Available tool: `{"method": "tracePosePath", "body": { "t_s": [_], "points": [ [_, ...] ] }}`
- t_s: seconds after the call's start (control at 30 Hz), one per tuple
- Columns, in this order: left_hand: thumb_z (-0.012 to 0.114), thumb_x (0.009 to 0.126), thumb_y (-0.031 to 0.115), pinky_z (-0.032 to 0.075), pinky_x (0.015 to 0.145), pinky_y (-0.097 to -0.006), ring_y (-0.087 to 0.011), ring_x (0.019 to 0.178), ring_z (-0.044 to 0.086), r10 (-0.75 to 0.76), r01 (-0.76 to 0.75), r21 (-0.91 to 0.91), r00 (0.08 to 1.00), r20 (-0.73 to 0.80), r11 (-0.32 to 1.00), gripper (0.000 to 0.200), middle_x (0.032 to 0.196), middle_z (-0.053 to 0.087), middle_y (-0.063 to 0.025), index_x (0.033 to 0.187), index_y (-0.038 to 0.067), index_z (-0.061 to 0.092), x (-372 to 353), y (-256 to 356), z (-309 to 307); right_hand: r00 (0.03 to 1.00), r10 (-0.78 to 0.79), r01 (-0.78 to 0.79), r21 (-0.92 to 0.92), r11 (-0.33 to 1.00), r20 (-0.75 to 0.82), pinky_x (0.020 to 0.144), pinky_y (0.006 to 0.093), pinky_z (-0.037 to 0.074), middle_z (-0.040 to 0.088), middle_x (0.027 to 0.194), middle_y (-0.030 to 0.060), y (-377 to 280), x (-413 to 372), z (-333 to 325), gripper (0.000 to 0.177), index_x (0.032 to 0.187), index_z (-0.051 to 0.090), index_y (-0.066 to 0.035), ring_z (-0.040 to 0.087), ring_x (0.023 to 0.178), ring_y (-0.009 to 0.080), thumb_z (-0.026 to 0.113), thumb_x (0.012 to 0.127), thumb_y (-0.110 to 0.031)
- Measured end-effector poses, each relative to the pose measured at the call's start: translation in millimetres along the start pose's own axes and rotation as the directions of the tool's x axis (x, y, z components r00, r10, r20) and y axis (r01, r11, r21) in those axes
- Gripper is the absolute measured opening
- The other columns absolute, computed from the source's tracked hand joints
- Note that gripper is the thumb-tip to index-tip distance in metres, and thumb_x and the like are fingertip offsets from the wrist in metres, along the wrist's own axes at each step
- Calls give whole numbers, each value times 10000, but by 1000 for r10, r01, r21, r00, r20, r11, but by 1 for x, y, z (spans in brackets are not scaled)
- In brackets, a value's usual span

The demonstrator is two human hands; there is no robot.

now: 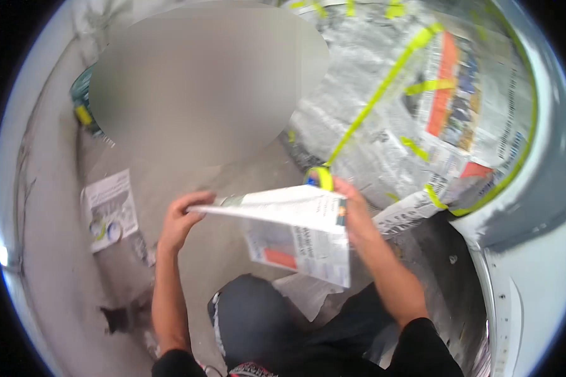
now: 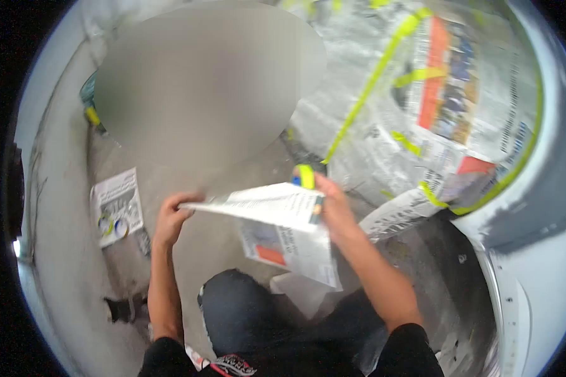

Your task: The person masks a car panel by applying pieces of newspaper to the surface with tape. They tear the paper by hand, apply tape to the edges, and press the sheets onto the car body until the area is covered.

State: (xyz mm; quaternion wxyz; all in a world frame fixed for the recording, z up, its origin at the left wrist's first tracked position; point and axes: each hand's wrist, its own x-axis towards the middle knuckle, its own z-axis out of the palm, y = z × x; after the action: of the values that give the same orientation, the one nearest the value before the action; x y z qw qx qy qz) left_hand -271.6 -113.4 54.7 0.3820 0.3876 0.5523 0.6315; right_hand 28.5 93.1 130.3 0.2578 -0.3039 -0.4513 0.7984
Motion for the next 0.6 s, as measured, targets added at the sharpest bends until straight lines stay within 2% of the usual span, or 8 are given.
{"method": "tracePosePath", "body": {
  "t_s": [0.07,0.13,0.23,0.3,0.37,0.43,0.53,0.6],
  "points": [
    [710,807,63,486,984,-332,-192,1139,631,10,-15,-145,999,-38,989,367,1202,703,-113,1168,-5,707,3,-18,10,999,26,-26,-18,999,-19,846,306,592,710,1110,86,8,7,-14,327,1299,628,-40,713,958,157,575,979,-80],
    [702,836,70,490,925,-307,-165,1046,638,60,-65,-65,996,-67,996,304,1116,709,-85,1128,-12,698,12,-31,19,995,101,-102,113,988,17,859,302,585,713,1112,94,5,6,-19,325,1295,630,-31,709,967,158,573,978,-77],
    [687,898,96,473,811,-271,-108,882,601,39,-51,-66,984,-172,996,155,964,682,-26,1020,1,679,12,-51,4,995,105,-104,55,993,-2,885,316,577,718,1112,108,5,5,-26,312,1280,634,-24,705,995,172,563,980,-72],
    [674,941,129,445,739,-252,-70,794,550,58,-85,-115,974,-220,990,109,876,641,16,943,22,658,19,-54,4,999,52,-50,-191,980,4,888,345,555,714,1115,120,8,0,-30,397,1298,601,-4,703,997,216,663,924,-122],
    [661,978,172,408,682,-238,-37,736,489,144,-187,-157,957,-252,970,165,808,589,55,876,46,630,16,-31,7,995,-102,77,-552,830,-13,905,398,529,697,1126,156,17,-2,-37,528,1335,552,16,688,1014,292,729,882,-191],
    [650,989,178,399,670,-235,-35,741,479,168,-176,-1,943,-287,984,181,805,579,53,865,49,623,9,12,30,948,-318,137,-864,484,-28,941,460,501,673,1156,225,22,-8,-31,651,1369,498,53,662,1053,390,760,853,-244],
    [645,998,189,374,650,-229,-35,737,453,336,-257,294,905,-260,921,195,799,550,58,862,55,605,-3,44,50,876,-475,60,-957,283,-85,986,513,448,594,1219,318,27,-14,-14,800,1394,412,110,580,1135,473,782,829,-320],
    [646,1000,194,356,636,-230,-39,729,435,421,-306,369,860,-288,878,203,788,530,59,859,56,593,-7,52,61,870,-481,53,-950,307,-107,1006,521,421,536,1273,339,25,-14,-8,852,1390,368,145,535,1193,461,784,828,-343]
  ]
}}
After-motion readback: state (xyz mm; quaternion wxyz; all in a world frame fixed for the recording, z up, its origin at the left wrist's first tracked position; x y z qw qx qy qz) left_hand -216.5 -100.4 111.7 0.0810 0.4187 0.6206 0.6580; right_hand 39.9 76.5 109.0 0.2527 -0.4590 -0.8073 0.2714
